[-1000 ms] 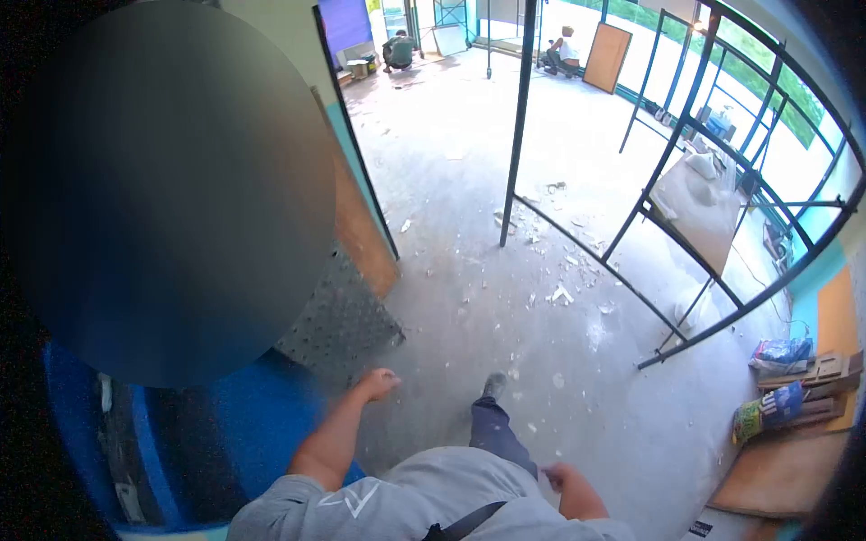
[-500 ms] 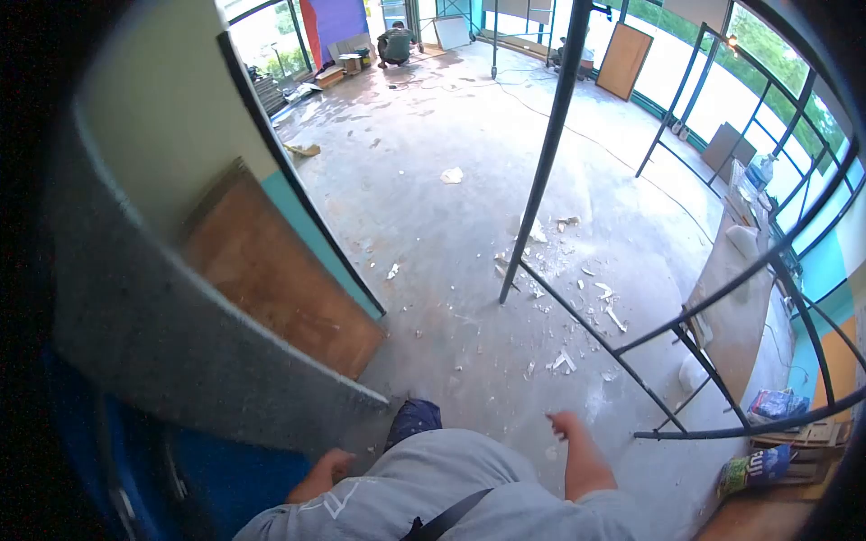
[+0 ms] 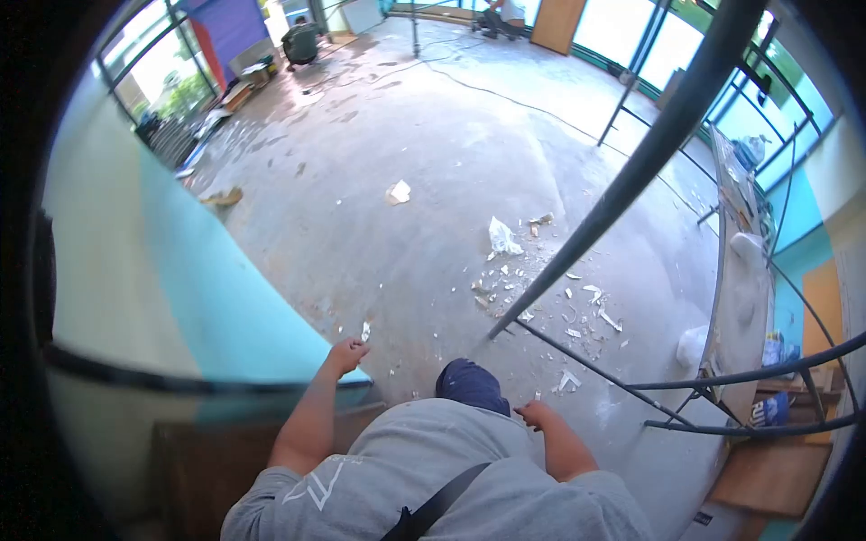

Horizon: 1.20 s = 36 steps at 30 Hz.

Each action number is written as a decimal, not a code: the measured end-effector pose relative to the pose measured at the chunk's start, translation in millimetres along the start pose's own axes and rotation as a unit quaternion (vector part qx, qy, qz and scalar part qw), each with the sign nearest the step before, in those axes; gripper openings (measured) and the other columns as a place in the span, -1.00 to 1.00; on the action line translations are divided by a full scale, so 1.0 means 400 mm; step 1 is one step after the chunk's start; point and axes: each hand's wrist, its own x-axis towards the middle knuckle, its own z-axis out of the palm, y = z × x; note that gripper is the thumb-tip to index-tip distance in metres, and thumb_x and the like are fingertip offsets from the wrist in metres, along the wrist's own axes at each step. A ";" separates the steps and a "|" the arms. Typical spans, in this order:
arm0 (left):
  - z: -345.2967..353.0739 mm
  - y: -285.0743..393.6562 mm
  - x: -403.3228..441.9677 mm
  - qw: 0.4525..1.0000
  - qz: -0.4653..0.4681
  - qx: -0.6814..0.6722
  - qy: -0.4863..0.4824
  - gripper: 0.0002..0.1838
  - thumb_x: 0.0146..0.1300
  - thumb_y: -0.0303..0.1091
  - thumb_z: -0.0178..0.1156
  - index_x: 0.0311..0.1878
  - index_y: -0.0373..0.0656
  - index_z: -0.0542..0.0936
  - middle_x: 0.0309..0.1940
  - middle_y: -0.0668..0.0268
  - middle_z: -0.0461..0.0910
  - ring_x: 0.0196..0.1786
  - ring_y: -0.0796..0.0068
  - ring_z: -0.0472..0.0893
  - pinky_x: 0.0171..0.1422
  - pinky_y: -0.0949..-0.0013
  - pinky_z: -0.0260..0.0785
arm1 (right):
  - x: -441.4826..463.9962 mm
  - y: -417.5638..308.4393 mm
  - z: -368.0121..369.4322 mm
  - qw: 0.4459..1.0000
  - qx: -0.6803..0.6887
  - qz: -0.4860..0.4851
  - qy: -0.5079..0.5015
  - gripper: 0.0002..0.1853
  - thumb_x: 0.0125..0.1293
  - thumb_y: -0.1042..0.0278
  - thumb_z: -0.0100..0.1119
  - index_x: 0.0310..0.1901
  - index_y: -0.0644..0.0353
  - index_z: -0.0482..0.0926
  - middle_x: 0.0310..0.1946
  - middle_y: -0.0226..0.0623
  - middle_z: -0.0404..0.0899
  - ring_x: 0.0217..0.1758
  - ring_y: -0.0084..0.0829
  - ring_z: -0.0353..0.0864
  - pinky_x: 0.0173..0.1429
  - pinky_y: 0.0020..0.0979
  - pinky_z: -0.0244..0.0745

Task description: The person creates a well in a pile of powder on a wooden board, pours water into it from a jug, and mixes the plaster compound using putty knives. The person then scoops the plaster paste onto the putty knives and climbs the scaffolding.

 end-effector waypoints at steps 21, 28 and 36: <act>-0.134 0.711 1.443 0.707 0.089 0.592 -0.377 -0.53 0.31 0.06 0.18 -0.33 -0.25 0.69 -0.43 0.10 0.69 -0.43 0.23 0.71 -0.35 0.12 0.56 | 0.360 -0.547 -0.178 0.851 0.509 0.115 0.059 -0.45 0.33 -0.04 0.08 0.22 0.15 0.52 0.13 -0.12 0.57 0.00 -0.14 0.64 -0.08 0.00 0.61; 0.133 1.677 1.956 0.865 0.251 0.390 -0.190 -0.51 0.28 0.03 0.19 -0.25 -0.33 0.68 -0.45 0.02 0.69 -0.43 0.10 0.71 -0.28 0.13 0.59 | 0.306 -0.734 -0.293 0.817 0.545 0.180 0.055 -0.57 0.33 0.09 0.15 0.15 0.10 0.58 0.04 -0.13 0.63 0.00 -0.11 0.66 -0.04 -0.01 0.61; 0.891 2.143 1.937 0.713 0.517 0.344 -0.324 -0.59 0.28 -0.18 0.26 0.13 -0.17 0.57 -0.34 0.13 0.67 -0.36 0.29 0.65 -0.33 0.23 0.55 | 0.424 -0.665 -0.545 0.603 0.763 0.180 0.144 -0.71 0.34 0.31 0.10 0.04 0.13 0.63 -0.10 -0.22 0.64 -0.09 -0.19 0.65 -0.12 -0.12 0.62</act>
